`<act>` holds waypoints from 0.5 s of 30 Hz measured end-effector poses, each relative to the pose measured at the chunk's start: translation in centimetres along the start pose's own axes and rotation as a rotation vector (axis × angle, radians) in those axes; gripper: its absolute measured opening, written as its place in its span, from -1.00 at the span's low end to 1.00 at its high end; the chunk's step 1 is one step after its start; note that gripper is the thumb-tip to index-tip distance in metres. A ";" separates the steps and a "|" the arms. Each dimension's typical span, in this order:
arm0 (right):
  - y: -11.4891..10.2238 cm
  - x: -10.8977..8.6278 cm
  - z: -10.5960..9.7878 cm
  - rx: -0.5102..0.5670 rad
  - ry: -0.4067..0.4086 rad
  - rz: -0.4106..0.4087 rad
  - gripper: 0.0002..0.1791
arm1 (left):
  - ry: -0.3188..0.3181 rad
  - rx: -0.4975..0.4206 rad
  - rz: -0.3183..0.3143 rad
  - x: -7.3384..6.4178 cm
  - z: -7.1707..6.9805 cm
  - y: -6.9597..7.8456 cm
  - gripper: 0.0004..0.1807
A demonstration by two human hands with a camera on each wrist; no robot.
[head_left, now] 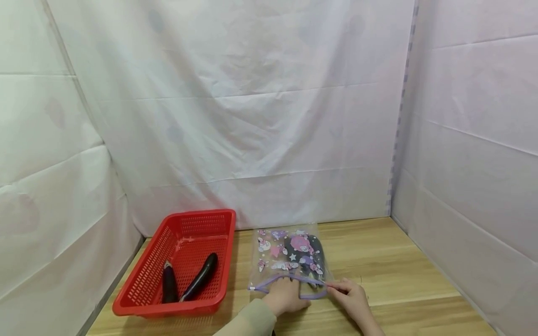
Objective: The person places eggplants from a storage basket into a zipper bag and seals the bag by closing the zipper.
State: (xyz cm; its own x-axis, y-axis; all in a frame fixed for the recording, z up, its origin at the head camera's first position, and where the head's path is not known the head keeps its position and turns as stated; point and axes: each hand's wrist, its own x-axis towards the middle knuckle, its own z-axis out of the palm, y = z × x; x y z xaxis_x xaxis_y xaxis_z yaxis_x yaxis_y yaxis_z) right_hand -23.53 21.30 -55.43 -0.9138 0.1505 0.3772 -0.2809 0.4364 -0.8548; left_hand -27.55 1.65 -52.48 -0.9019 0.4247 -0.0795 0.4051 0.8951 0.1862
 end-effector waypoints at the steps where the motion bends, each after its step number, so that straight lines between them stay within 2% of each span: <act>1: 0.2 0.0 0.1 -0.002 0.000 -0.004 -0.88 | -0.002 0.000 0.001 -0.1 0.0 0.0 -0.05; 5: 2.2 0.2 0.6 -0.001 0.006 -0.001 -0.87 | -0.010 0.009 0.010 -0.6 0.2 0.1 -0.15; 9: 4.2 0.5 0.8 -0.009 -0.001 -0.010 -0.86 | -0.001 0.022 0.034 -1.4 0.4 0.1 -0.06; 12: 4.5 0.6 0.6 0.000 -0.015 -0.026 -0.87 | 0.017 0.039 0.057 -2.1 0.7 0.1 0.00; 15: 4.0 0.5 0.3 0.004 -0.016 -0.037 -0.88 | 0.021 0.049 0.066 -2.7 0.9 0.0 0.00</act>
State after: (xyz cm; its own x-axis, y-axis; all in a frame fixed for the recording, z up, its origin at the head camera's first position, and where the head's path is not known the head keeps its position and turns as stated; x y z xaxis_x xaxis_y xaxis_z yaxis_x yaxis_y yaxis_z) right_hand -25.22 22.82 -58.76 -0.9075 0.1199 0.4027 -0.3156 0.4380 -0.8417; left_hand -25.03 0.64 -53.12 -0.8758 0.4803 -0.0479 0.4700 0.8711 0.1427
